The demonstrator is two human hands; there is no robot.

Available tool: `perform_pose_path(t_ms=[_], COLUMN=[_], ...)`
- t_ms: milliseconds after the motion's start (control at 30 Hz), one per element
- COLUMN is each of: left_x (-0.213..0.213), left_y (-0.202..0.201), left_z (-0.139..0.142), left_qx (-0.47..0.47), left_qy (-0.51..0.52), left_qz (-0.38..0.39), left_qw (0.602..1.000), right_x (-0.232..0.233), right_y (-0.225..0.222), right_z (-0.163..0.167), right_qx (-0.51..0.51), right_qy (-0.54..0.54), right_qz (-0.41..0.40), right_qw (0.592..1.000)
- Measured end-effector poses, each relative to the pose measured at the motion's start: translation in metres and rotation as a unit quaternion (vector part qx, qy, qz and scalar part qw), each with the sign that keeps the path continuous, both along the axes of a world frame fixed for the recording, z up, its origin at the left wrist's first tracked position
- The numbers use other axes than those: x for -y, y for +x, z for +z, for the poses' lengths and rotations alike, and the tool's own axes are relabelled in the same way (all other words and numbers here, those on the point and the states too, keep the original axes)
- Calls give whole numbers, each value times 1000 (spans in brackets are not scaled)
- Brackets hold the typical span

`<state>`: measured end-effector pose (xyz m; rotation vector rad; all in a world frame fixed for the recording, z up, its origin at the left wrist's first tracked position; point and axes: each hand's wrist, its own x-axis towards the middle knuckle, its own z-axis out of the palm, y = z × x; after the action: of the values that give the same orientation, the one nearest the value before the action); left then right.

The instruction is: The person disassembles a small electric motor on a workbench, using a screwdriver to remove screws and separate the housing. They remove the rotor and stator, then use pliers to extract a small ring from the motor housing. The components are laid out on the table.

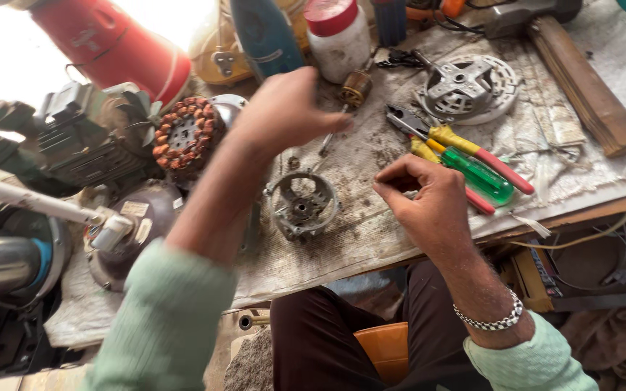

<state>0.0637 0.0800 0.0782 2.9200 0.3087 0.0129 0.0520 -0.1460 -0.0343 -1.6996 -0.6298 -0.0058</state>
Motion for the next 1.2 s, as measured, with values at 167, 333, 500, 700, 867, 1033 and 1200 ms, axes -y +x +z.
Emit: perform_pose_path(t_ms=[167,333,500,700,867,1033,1200], left_x=[-7,-11,-12,0,8,16,22], left_y=[72,103,91,27,-26,-39,-43], left_z=[-40,-63,-62,-31,-2,14,17], left_qx=[8,-3,-3,18,62,16,20], left_qy=[36,17,15,-10,27,41,31], left_qz=[-3,13,-42,-189,-294,-272,-273], left_qw=[999,1000,999,982,954,961,961], right_x=[0,1,0,4,7,12,14], right_y=[2,4,6,4,8,9,11], right_z=[-2,-3,-5,-12,-18,-25,-30], right_qx=[3,-3,-10,-4,-12,-19,-14], right_qy=[2,22,28,168,304,339,325], right_qz=[-3,3,-4,-49,-59,-33,-26], right_qw=[1000,1000,1000,985,951,940,945])
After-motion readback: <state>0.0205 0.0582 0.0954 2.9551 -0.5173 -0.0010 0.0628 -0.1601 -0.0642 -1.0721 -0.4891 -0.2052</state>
